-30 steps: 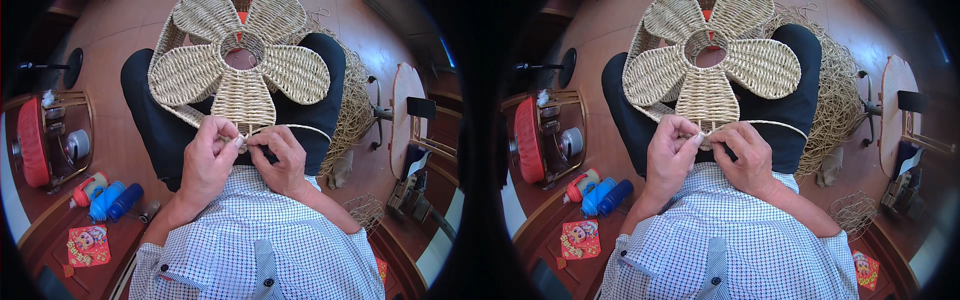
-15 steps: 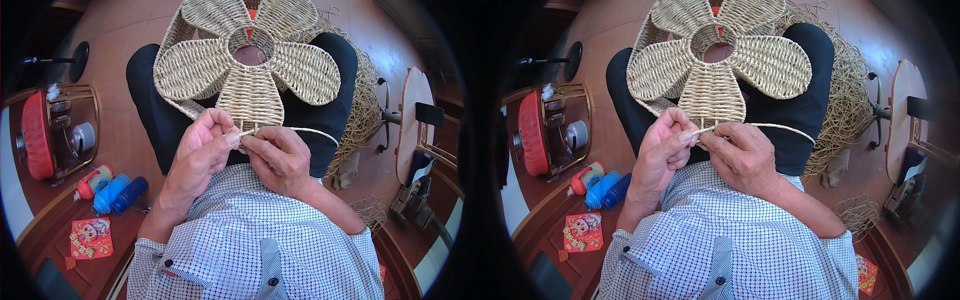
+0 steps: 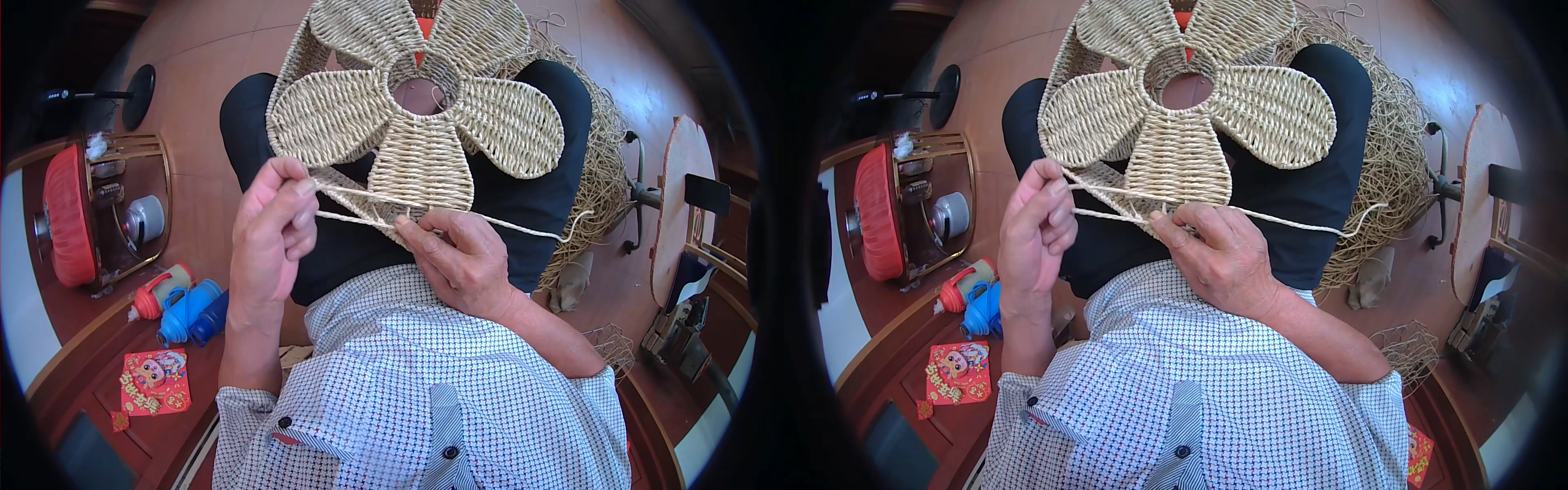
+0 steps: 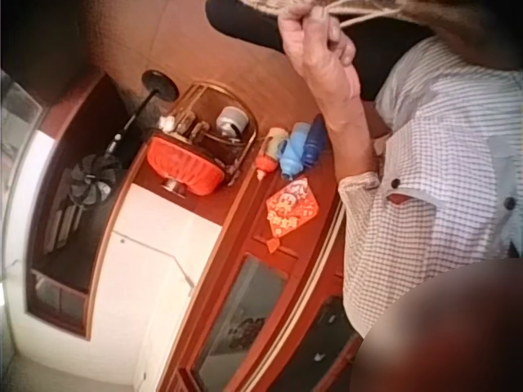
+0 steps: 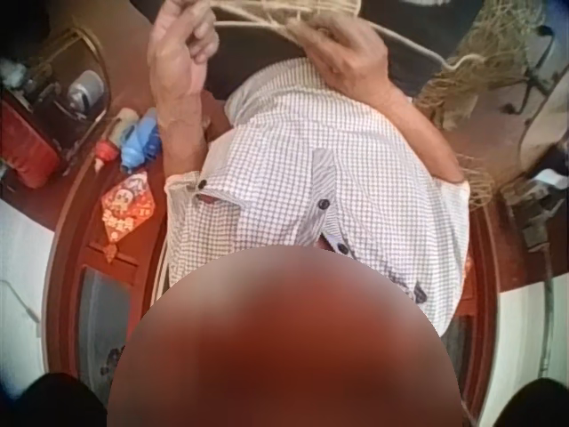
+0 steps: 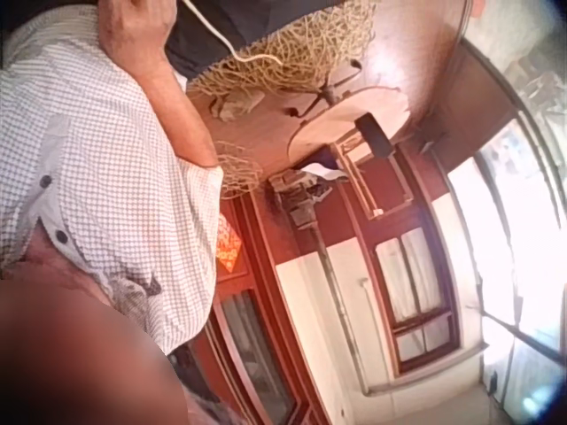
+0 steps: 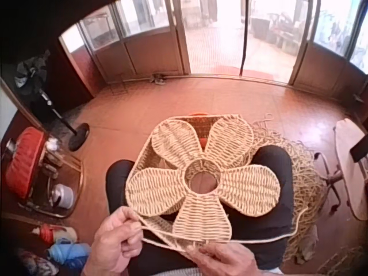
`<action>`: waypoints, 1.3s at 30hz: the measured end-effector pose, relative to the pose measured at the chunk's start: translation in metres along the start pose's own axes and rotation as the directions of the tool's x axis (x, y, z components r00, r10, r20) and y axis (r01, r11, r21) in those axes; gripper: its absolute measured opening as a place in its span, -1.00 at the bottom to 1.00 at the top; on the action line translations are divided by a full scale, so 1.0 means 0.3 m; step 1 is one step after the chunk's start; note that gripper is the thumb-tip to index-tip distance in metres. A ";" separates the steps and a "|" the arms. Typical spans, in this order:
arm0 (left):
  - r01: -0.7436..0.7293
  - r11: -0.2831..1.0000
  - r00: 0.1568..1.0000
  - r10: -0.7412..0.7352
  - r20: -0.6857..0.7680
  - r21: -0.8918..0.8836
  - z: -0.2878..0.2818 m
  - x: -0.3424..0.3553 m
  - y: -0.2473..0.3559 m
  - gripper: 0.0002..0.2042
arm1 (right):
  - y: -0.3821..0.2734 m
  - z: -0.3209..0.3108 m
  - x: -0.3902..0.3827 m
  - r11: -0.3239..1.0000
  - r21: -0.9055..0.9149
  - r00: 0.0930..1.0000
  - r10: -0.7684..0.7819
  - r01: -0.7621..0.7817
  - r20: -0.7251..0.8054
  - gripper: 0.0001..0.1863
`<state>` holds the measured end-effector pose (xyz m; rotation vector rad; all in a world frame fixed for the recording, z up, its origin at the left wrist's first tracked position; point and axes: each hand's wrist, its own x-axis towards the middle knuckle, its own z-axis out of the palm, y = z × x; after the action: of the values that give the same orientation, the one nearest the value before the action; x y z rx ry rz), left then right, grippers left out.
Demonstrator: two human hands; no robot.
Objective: Weaving dried plant fibers around a star-shaped wicker frame to create a basket or decorative item.
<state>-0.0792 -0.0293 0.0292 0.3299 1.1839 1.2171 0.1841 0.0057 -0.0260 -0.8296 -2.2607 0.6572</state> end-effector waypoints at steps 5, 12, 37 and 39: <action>-0.096 0.988 0.988 0.110 -0.108 0.121 -0.017 0.090 -0.009 -0.83 | -0.012 0.006 0.012 0.997 -0.071 0.998 -0.022 0.026 0.052 -0.51; -0.196 0.945 0.980 0.193 0.038 0.263 0.045 0.188 0.002 -0.79 | -0.032 0.001 0.022 0.995 -0.092 0.989 0.048 -0.035 0.139 -0.47; -0.047 0.757 0.998 0.067 -0.005 0.652 0.102 0.036 -0.133 -0.82 | -0.048 0.021 0.025 0.983 -0.143 0.973 0.140 -0.114 0.185 -0.57; -0.111 0.727 0.994 0.094 0.062 0.678 0.047 0.059 -0.155 -0.82 | -0.053 0.018 0.028 0.982 -0.146 0.975 0.148 -0.124 0.168 -0.56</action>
<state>-0.0441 -0.0271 -0.0089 0.9735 1.5875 0.8158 0.1691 -0.0004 -0.0165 -1.0358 -2.4472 0.6698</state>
